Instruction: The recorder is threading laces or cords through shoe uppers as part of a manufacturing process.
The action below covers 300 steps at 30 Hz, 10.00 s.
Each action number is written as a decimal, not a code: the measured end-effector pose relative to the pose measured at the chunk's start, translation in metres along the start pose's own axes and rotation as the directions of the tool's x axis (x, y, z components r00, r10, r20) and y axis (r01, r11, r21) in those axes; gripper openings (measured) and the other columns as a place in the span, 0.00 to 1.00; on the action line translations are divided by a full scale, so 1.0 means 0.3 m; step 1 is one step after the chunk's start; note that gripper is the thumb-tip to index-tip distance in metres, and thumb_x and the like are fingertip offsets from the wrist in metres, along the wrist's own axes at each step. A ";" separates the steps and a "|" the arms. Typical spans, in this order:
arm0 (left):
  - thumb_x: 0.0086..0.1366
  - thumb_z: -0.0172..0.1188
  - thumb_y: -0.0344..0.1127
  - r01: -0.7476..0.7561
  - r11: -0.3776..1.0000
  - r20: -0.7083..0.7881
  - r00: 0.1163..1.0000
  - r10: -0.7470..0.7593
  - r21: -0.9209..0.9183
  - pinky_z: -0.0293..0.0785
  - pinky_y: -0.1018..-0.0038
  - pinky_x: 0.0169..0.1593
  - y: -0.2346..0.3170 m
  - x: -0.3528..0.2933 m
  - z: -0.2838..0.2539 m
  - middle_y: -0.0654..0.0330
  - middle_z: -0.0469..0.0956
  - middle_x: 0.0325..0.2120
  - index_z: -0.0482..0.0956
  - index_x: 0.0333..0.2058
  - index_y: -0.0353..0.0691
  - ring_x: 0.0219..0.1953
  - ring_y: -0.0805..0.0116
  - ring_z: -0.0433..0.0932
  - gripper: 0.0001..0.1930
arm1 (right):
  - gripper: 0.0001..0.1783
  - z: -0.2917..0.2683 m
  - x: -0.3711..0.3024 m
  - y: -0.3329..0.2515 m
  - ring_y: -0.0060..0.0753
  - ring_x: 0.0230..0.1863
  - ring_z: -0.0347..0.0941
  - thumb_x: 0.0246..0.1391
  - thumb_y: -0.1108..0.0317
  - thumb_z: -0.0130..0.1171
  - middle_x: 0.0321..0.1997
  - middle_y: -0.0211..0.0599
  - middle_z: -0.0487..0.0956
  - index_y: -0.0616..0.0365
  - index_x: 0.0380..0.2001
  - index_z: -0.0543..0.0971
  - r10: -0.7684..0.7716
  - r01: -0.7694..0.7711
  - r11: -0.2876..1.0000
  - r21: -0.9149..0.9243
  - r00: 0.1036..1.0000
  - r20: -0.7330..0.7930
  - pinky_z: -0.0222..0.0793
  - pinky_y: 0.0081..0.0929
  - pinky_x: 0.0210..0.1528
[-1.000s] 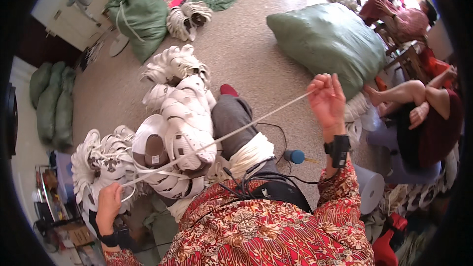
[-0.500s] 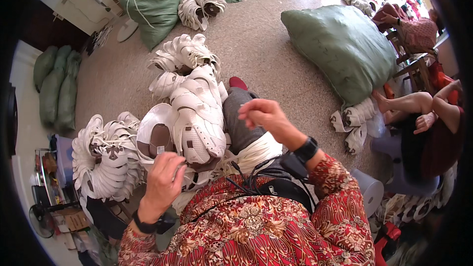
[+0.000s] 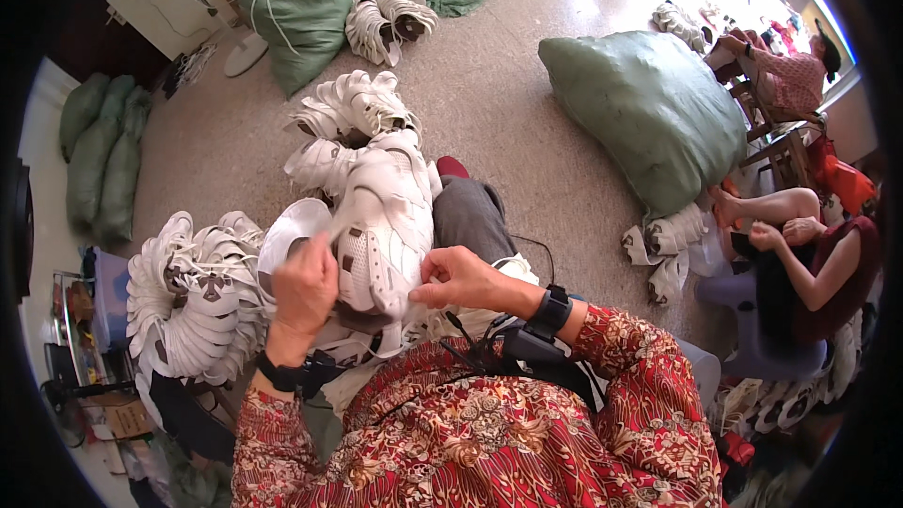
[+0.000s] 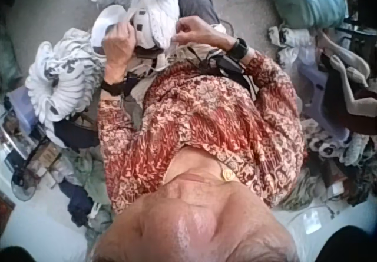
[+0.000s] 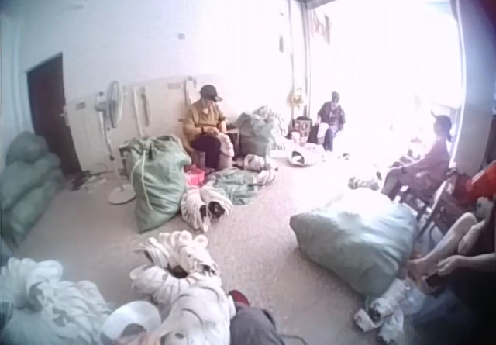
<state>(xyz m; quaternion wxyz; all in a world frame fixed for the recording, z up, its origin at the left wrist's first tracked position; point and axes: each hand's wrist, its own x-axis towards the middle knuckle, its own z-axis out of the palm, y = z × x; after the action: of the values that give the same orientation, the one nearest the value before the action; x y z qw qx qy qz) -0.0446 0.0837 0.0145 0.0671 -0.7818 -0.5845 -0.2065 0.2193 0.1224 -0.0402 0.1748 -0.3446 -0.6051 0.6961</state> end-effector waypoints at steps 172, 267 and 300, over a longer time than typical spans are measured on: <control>0.75 0.51 0.35 0.758 0.255 0.795 0.600 0.088 -0.600 0.68 0.81 0.24 0.070 0.046 -0.198 0.71 0.68 0.18 0.80 0.38 0.34 0.19 0.83 0.66 0.12 | 0.06 -0.349 -0.132 -0.141 0.25 0.26 0.75 0.55 0.73 0.59 0.34 0.34 0.81 0.61 0.36 0.80 -0.426 0.048 0.548 -0.835 0.875 -0.230 0.72 0.24 0.29; 0.53 0.67 0.27 0.382 0.675 0.676 0.697 0.238 -0.631 0.73 0.76 0.52 -0.034 0.281 -0.054 0.58 0.84 0.42 0.82 0.50 0.34 0.44 0.74 0.79 0.22 | 0.07 0.003 0.139 -0.071 0.13 0.28 0.70 0.67 0.67 0.53 0.31 0.26 0.77 0.60 0.39 0.74 -0.065 0.148 0.920 0.364 0.971 -0.231 0.66 0.15 0.29; 0.57 0.66 0.23 0.758 0.177 0.762 0.644 -0.058 -0.627 0.76 0.79 0.45 0.015 0.206 0.061 0.61 0.82 0.37 0.81 0.43 0.32 0.36 0.77 0.79 0.14 | 0.11 0.030 0.081 -0.047 0.20 0.20 0.72 0.61 0.65 0.50 0.24 0.29 0.73 0.60 0.29 0.73 0.030 0.048 0.900 0.432 0.985 -0.172 0.72 0.21 0.22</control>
<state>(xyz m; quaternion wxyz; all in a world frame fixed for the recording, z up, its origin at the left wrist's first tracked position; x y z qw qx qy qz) -0.0215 0.1434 0.0234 -0.6388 -0.4818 -0.5405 -0.2601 0.1934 0.1348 -0.0328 0.3029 -0.3538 -0.4185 0.7797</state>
